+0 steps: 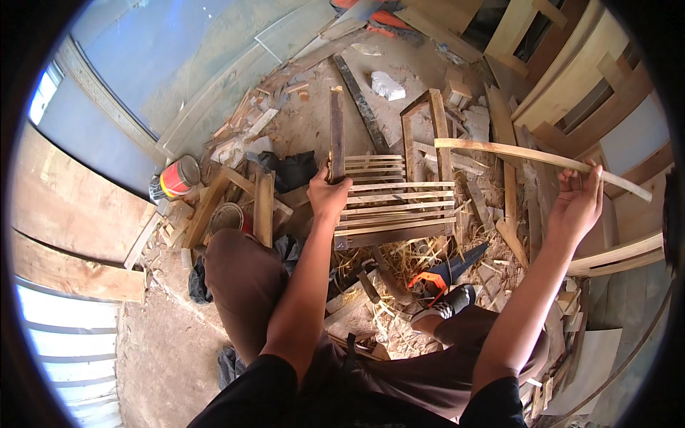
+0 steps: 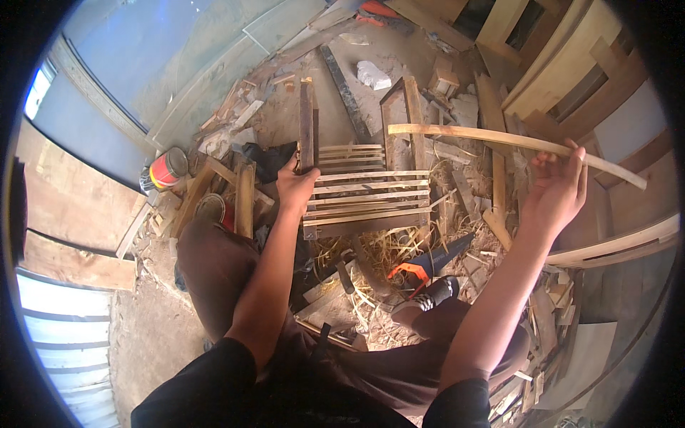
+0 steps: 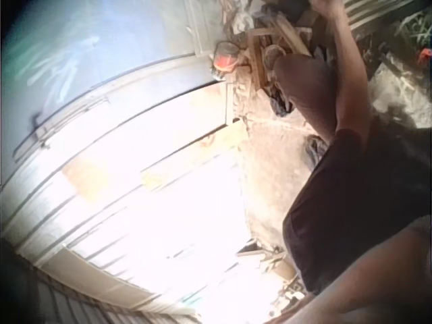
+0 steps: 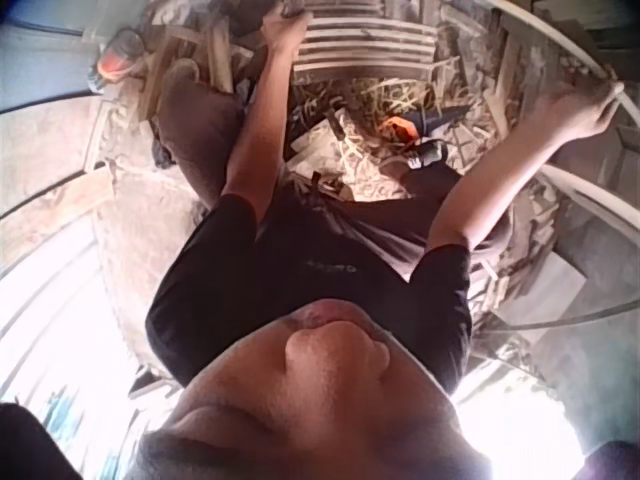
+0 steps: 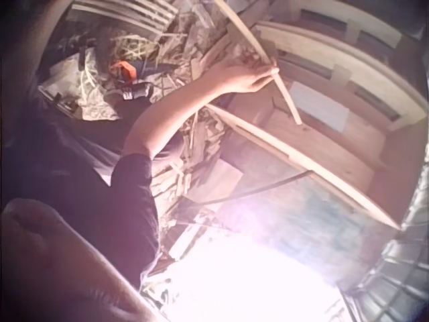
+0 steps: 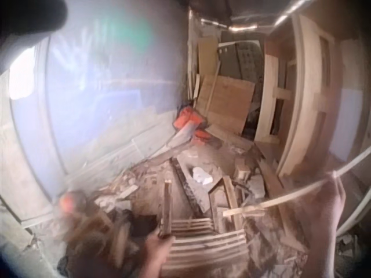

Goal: The person sits on the floor and assembles a wooden crate by hammering nails into the slats and sawing a piece of wood to fit the structure.

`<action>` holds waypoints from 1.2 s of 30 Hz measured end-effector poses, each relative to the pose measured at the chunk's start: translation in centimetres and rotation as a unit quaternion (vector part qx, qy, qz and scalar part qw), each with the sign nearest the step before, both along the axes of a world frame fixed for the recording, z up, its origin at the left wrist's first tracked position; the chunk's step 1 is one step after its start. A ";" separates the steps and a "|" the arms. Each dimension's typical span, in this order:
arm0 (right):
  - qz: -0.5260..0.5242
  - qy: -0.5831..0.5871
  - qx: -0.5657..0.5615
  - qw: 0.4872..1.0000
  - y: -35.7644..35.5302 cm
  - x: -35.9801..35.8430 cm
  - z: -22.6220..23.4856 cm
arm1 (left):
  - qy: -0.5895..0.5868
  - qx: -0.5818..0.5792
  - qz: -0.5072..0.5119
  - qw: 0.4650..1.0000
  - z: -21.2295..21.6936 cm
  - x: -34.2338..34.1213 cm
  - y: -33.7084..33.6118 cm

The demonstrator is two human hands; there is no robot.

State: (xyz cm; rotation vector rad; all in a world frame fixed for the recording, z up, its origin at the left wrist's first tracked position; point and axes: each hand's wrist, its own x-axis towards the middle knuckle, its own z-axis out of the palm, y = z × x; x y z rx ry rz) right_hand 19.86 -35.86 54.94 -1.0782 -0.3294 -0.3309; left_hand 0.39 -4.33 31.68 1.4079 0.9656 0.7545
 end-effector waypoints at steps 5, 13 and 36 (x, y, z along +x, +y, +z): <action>-0.002 0.066 -0.079 0.995 0.0 -0.9 -3.8 | 0.102 -0.056 -0.016 0.993 -1.9 -0.8 0.0; 0.105 0.247 -0.042 0.962 4.0 -1.1 -17.8 | 0.117 -0.042 0.090 0.988 -3.6 -1.6 0.6; 0.213 0.285 -0.139 0.924 14.0 0.2 -23.7 | -0.195 -0.178 0.216 0.940 -8.7 -2.7 1.3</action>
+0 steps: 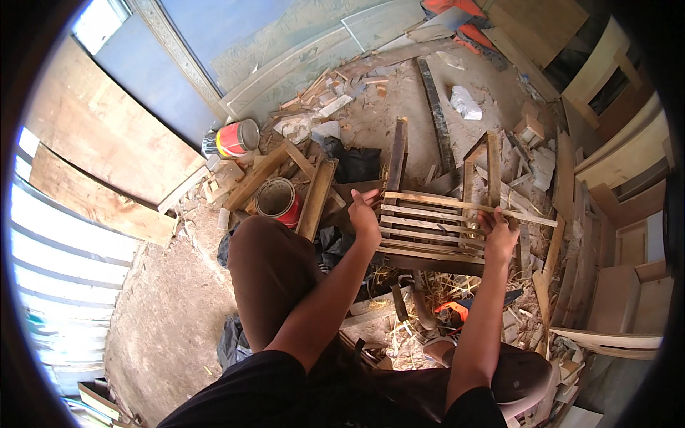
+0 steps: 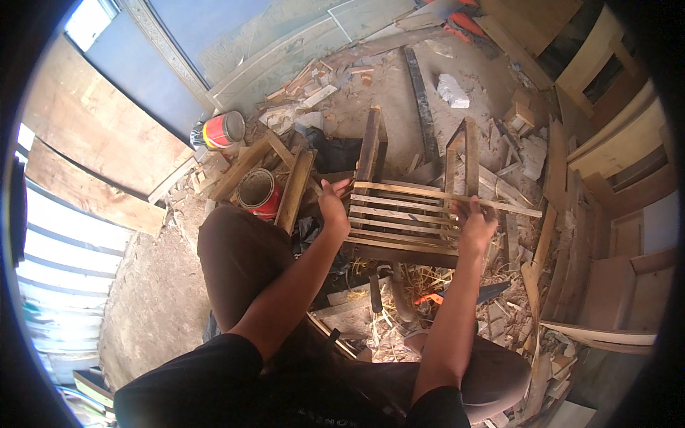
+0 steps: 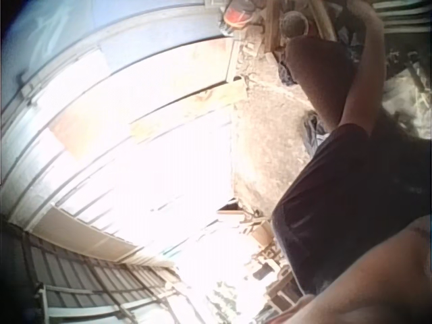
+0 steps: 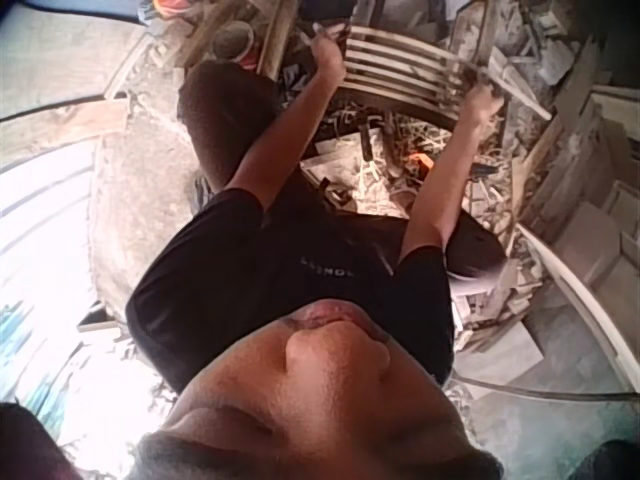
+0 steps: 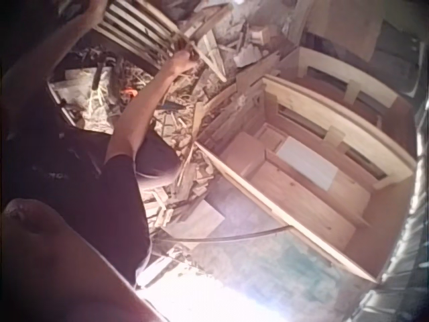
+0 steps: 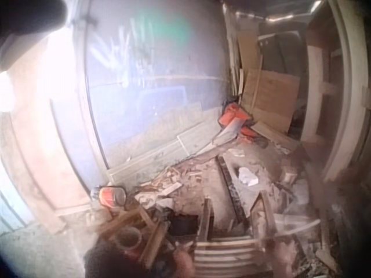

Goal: The person sits on the floor and assembles a wooden crate by hammering nails into the slats and sawing a piece of wood to fit the structure.

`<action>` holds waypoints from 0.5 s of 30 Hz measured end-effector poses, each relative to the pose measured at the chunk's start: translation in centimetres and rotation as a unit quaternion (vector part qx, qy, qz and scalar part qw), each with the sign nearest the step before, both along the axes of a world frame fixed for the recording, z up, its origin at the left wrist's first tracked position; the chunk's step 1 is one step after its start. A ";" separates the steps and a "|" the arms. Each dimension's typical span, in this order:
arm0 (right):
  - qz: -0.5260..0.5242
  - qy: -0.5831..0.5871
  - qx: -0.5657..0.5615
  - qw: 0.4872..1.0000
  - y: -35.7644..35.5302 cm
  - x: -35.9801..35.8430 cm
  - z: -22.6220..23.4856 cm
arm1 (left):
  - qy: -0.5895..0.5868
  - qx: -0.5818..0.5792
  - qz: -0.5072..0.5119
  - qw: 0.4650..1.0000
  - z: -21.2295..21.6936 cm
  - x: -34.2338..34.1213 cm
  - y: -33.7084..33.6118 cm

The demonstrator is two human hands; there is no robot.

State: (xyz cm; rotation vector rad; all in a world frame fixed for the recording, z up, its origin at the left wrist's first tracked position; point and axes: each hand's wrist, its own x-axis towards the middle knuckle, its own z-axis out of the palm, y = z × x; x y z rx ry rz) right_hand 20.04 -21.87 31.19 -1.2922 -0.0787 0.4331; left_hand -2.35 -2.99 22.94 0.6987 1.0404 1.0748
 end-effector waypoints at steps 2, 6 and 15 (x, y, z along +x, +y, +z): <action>0.006 0.000 0.004 1.000 -0.2 0.3 -0.2 | -0.025 -0.007 0.005 1.000 -0.3 0.1 0.0; 0.007 -0.011 0.005 1.000 0.0 -0.3 -0.3 | 0.019 0.021 -0.010 1.000 -0.6 0.1 0.5; 0.017 -0.020 -0.191 0.981 -2.2 -0.4 3.4 | 0.032 0.174 -0.068 0.982 -0.6 -0.6 -0.3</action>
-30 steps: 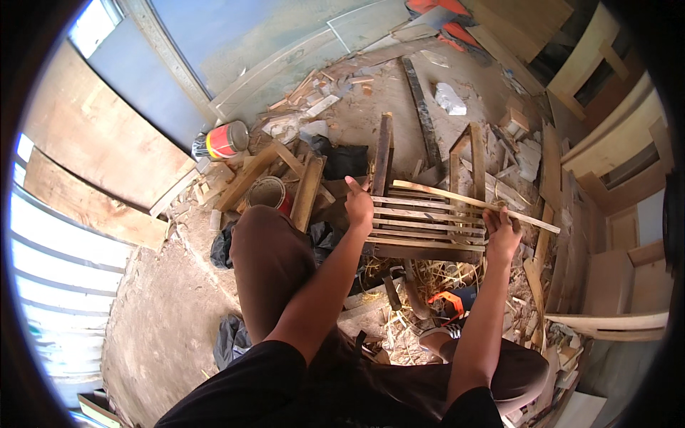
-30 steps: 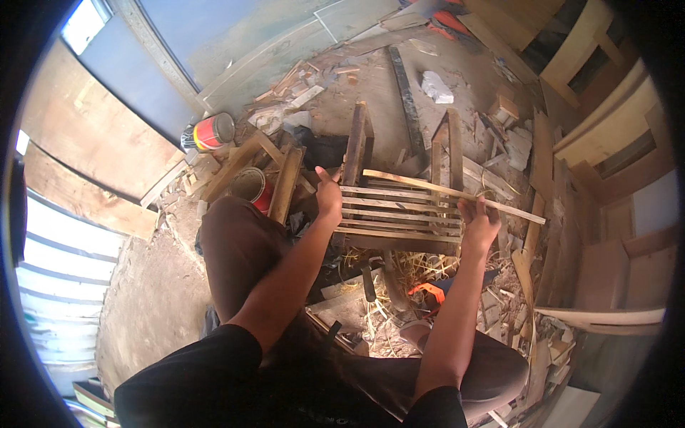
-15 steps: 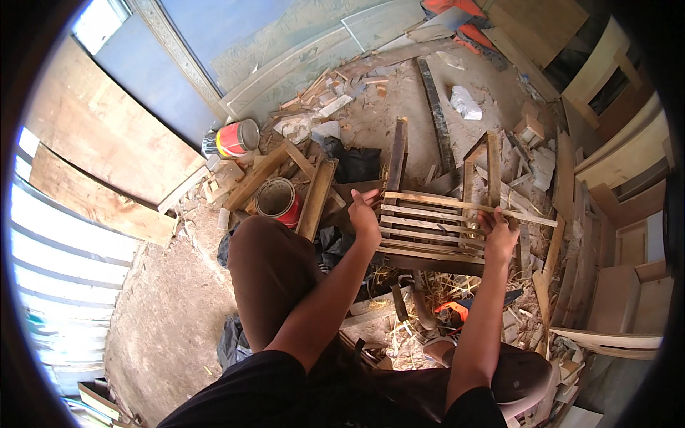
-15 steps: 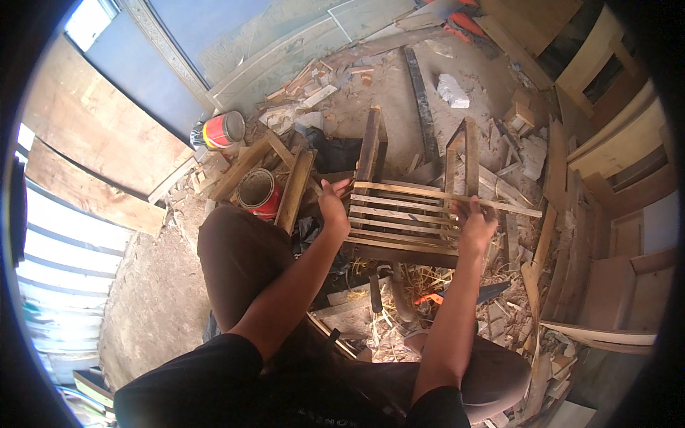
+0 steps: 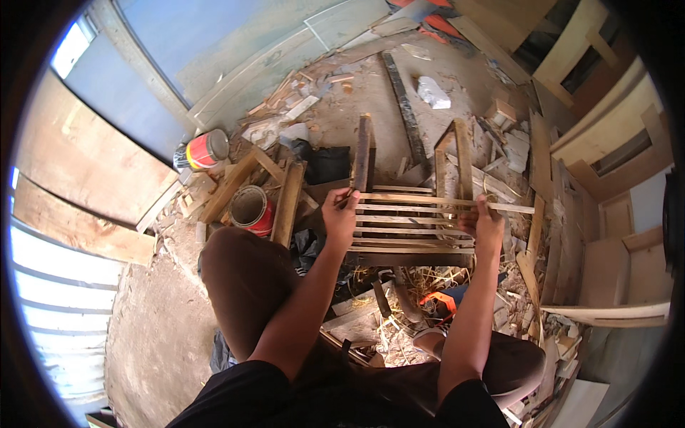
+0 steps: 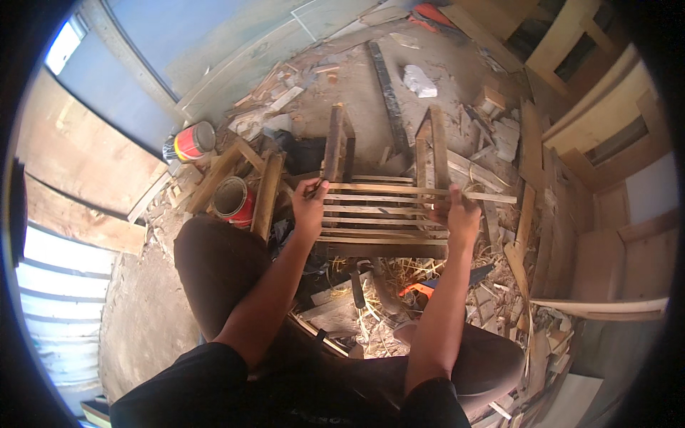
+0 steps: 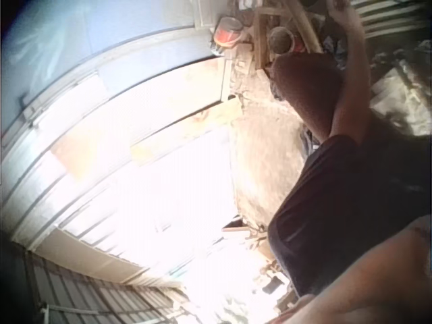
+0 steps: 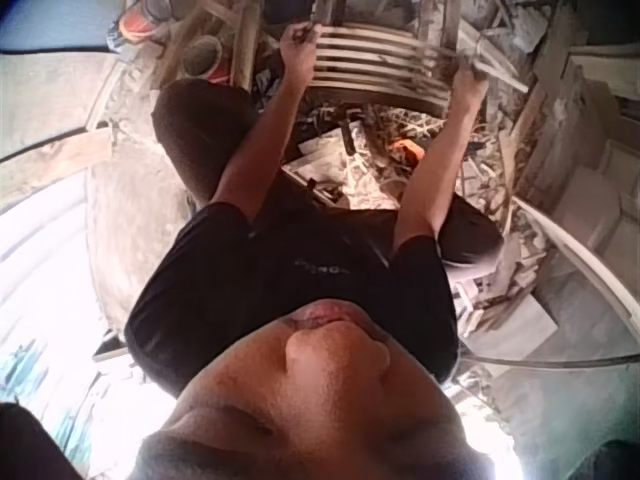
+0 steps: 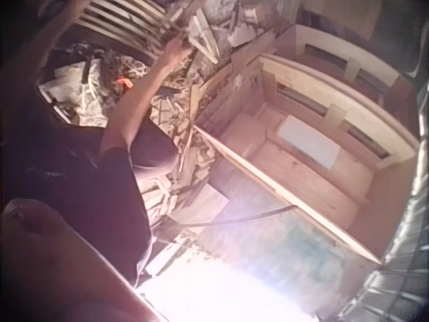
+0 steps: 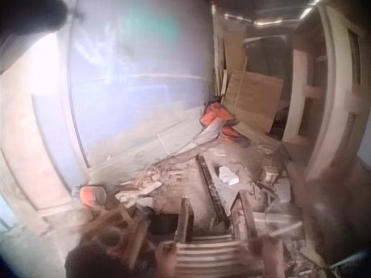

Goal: The person sits on the floor and assembles a wooden crate by hammering nails into the slats and sawing a piece of wood to fit the structure.

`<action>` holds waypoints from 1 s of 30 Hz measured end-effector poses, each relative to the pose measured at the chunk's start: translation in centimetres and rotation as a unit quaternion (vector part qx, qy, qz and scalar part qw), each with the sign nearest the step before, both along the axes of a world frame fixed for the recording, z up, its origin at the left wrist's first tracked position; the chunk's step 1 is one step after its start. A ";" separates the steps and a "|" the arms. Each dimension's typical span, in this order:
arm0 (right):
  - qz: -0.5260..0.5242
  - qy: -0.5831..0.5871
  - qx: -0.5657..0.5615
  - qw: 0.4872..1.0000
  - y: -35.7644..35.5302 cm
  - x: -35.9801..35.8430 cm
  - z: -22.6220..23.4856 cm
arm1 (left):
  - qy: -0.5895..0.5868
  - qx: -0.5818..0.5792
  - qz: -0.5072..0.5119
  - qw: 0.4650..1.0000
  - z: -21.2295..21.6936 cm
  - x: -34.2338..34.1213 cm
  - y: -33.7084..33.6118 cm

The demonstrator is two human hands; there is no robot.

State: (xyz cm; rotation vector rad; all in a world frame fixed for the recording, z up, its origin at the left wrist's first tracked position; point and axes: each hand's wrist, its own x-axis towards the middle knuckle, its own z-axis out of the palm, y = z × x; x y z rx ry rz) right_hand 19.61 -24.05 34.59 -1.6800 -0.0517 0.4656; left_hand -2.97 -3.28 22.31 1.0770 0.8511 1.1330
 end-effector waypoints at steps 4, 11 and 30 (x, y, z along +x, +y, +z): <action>-0.138 -0.251 -0.165 0.944 -4.2 5.8 -2.0 | -0.019 0.048 0.001 0.999 0.7 0.5 -0.3; -0.183 -0.115 0.124 0.969 -2.9 4.8 -6.4 | -0.003 0.039 -0.015 0.999 1.5 0.3 -0.6; -0.121 -0.084 0.194 0.970 -1.2 3.7 -8.2 | 0.032 0.057 0.003 0.998 1.7 0.6 -0.7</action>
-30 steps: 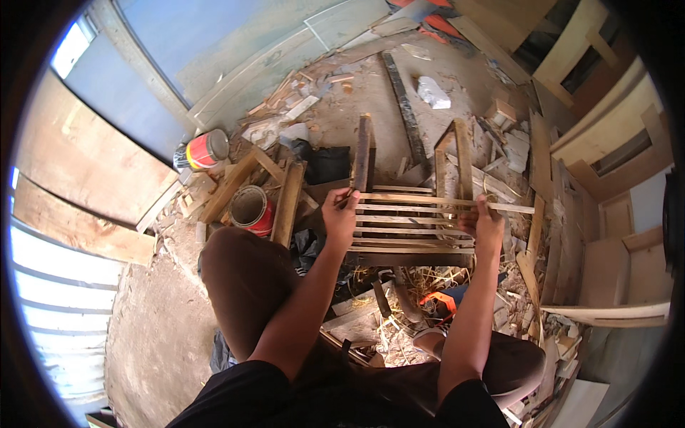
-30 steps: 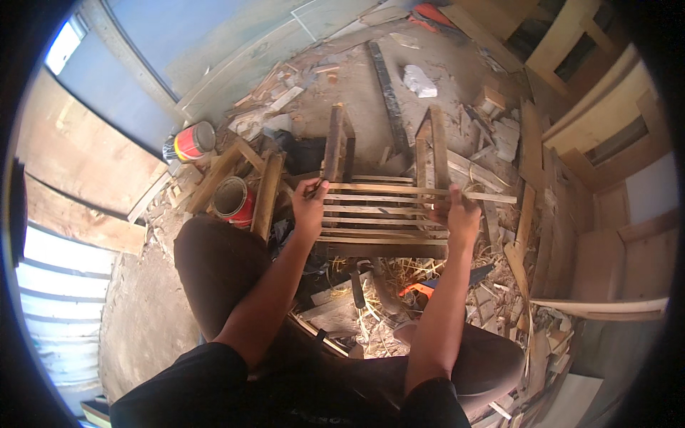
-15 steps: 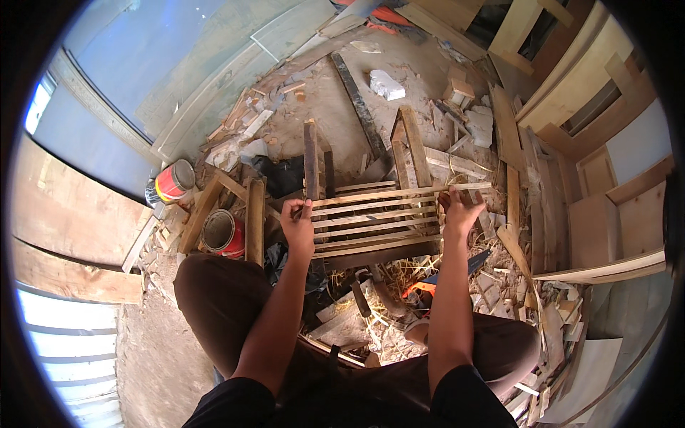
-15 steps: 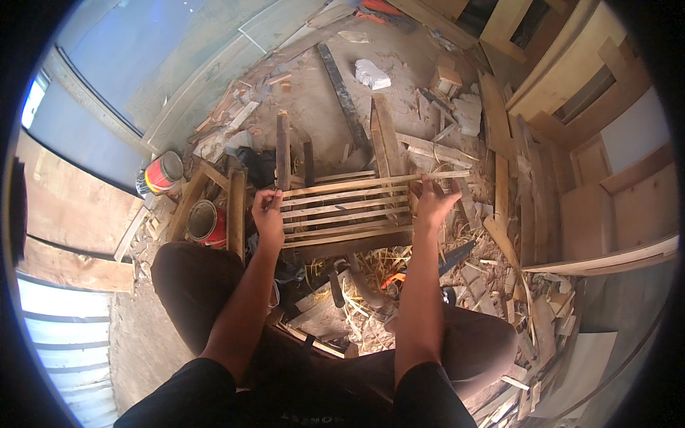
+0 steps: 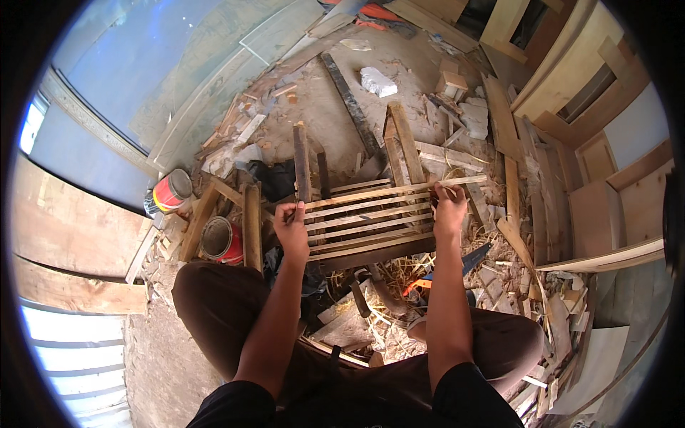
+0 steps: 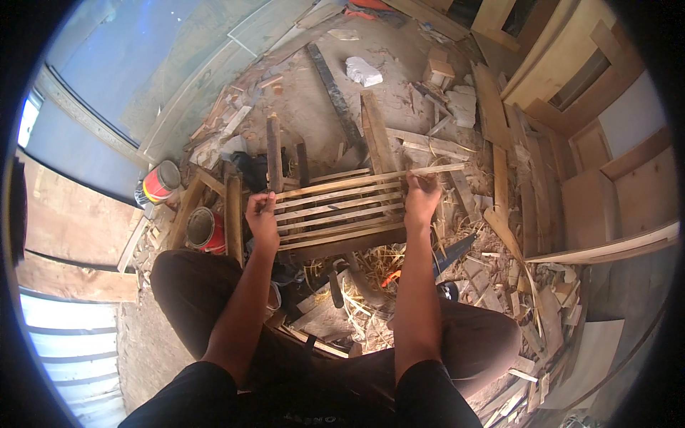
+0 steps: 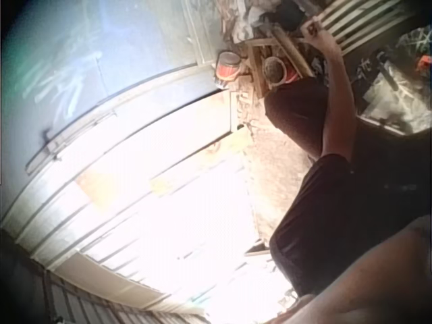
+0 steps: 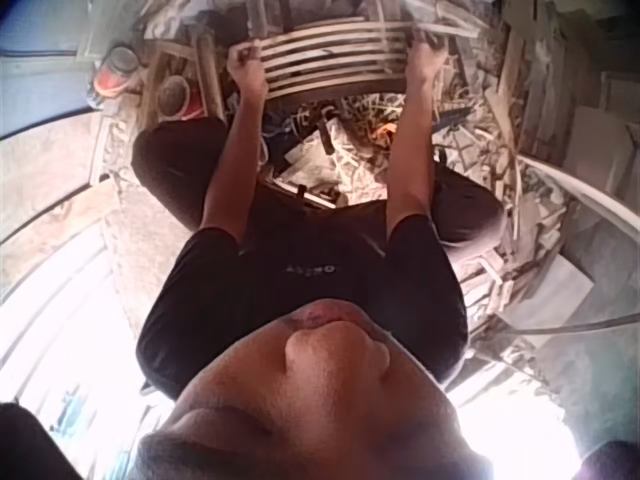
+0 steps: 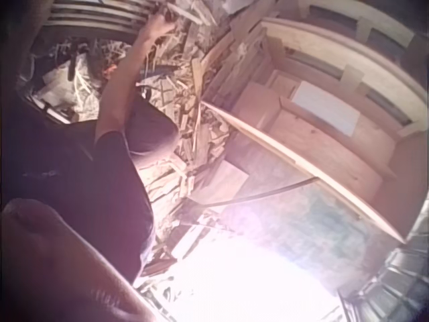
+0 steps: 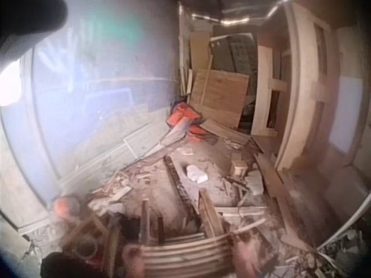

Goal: The person sits on the floor and assembles a wooden crate by hammering nails into the slats and sawing a piece of wood to fit the structure.

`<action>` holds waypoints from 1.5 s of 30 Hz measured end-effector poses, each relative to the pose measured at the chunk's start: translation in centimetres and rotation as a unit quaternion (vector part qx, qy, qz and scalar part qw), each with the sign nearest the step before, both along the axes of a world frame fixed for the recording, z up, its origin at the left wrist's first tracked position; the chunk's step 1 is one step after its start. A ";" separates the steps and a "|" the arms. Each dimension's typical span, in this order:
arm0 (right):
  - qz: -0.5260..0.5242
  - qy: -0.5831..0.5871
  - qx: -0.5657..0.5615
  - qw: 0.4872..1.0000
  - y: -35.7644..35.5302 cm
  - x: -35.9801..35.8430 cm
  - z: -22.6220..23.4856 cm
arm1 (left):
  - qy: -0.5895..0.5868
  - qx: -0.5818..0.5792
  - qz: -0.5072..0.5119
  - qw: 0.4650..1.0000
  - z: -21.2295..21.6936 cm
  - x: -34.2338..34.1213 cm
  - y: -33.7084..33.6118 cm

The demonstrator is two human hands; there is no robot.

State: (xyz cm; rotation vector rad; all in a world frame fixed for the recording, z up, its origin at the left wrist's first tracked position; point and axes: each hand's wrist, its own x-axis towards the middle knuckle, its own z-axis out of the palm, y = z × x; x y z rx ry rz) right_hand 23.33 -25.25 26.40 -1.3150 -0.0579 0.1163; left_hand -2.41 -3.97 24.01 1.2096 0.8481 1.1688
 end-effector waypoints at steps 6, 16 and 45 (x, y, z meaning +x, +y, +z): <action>0.005 0.014 -0.011 1.000 0.1 -0.6 0.5 | -0.011 -0.051 0.015 0.999 0.3 -0.4 0.0; 0.013 0.018 -0.026 0.999 -0.1 -0.9 1.3 | -0.006 -0.034 0.002 0.999 -0.8 -0.4 0.3; 0.086 -0.046 -0.059 0.993 0.2 -1.1 1.2 | -0.110 -0.170 0.006 0.979 -1.8 -1.6 1.4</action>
